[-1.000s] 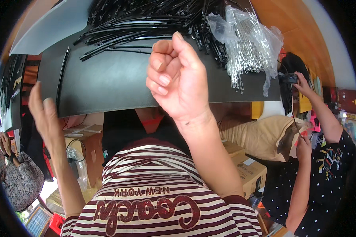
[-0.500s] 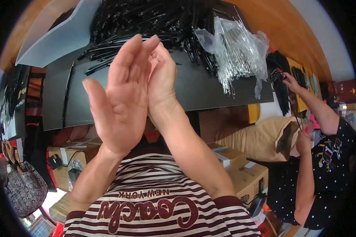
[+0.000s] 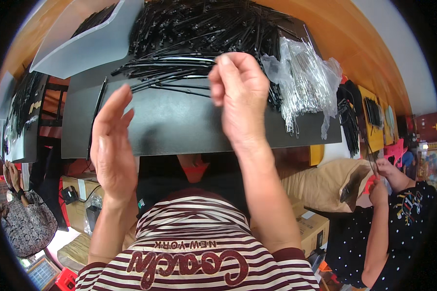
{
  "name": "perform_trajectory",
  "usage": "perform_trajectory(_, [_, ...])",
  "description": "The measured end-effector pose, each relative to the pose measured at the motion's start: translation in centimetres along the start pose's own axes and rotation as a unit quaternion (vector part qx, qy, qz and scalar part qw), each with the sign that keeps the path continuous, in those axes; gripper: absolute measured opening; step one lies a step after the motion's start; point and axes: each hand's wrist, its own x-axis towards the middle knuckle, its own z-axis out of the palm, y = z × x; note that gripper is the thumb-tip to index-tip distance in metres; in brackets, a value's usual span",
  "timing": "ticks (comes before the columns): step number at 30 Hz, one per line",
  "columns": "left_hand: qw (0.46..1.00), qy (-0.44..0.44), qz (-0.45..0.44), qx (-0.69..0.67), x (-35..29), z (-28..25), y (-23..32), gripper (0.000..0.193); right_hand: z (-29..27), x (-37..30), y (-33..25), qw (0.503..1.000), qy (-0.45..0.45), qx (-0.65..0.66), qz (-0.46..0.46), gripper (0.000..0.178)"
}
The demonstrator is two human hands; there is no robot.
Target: The person threads a thin wire through a small hole in a black plastic component by hand.
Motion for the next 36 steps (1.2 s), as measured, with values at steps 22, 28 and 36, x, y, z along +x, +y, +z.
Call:
perform_trajectory(22, [0.803,-0.239,0.099,0.537,3.3,-1.5,-1.9,0.033,-0.6,-1.3,-1.1,0.523,-0.378,-0.712,-0.276,0.006])
perform_trajectory(28, [0.764,-0.305,0.092,0.561,2.7,-0.3,-3.1,0.019,-0.3,-2.0,-1.8,0.527,-0.381,-0.696,-0.305,0.012])
perform_trajectory(36, [0.895,-0.179,-0.229,0.339,1.2,-0.4,-0.2,0.019,-2.2,-5.6,-1.4,0.804,-0.236,-0.449,-0.309,0.010])
